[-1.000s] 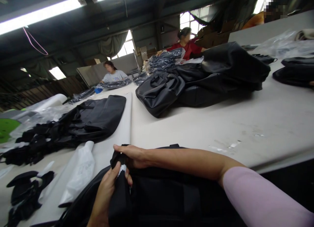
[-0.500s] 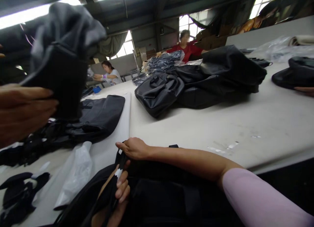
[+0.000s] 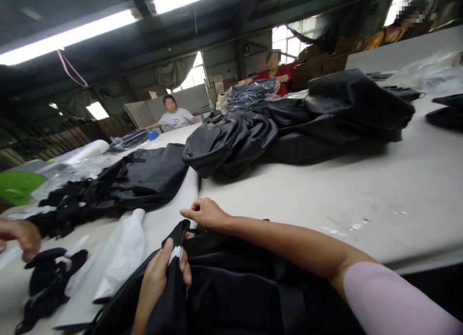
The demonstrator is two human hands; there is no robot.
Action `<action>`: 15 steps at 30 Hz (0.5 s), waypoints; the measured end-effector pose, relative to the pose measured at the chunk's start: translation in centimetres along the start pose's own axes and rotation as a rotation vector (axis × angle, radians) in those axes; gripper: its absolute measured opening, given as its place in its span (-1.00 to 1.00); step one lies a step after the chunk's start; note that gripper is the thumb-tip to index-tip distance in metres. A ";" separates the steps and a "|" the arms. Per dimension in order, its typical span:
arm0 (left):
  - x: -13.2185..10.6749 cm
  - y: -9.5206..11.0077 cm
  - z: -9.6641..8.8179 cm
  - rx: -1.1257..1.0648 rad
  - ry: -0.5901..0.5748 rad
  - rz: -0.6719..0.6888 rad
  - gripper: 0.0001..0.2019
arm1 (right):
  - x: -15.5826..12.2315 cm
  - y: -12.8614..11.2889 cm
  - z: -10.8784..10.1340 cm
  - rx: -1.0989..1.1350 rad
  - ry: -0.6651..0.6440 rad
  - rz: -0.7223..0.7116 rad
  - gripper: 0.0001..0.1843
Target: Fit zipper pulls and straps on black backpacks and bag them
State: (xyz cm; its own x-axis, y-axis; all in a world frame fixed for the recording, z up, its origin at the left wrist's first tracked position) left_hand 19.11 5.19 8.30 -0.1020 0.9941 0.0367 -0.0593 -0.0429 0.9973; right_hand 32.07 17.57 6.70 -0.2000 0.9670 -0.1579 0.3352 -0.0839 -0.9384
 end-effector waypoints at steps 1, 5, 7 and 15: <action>0.1 0.7 -0.5 0.125 0.061 0.065 -0.40 | -0.5 -0.3 0.0 -0.051 -0.013 -0.004 -0.43; 0.8 2.5 -1.7 0.602 0.272 0.324 -0.39 | -2.7 -1.0 1.7 0.204 -0.566 0.128 -0.20; 0.9 2.1 -1.1 0.755 0.227 0.410 -0.36 | -3.1 -1.0 2.8 0.490 -0.814 0.223 -0.28; -2.0 -4.0 1.5 0.960 -0.028 0.280 -0.29 | -2.2 -0.5 2.4 0.862 -0.980 0.249 -0.30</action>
State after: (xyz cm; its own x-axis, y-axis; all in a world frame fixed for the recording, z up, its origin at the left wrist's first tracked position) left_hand 21.09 3.48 4.34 0.0350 0.9629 0.2675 0.7917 -0.1901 0.5806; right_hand 30.12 14.96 6.79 -0.9171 0.3626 -0.1659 -0.1557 -0.7086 -0.6882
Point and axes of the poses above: each hand's wrist, its own x-axis towards the middle knuckle, its own z-axis out of the palm, y = z × x, the point moved 3 cm from there along x, towards the middle knuckle, and after that the axes turned 14 degrees about z, right-handed, at the moved point
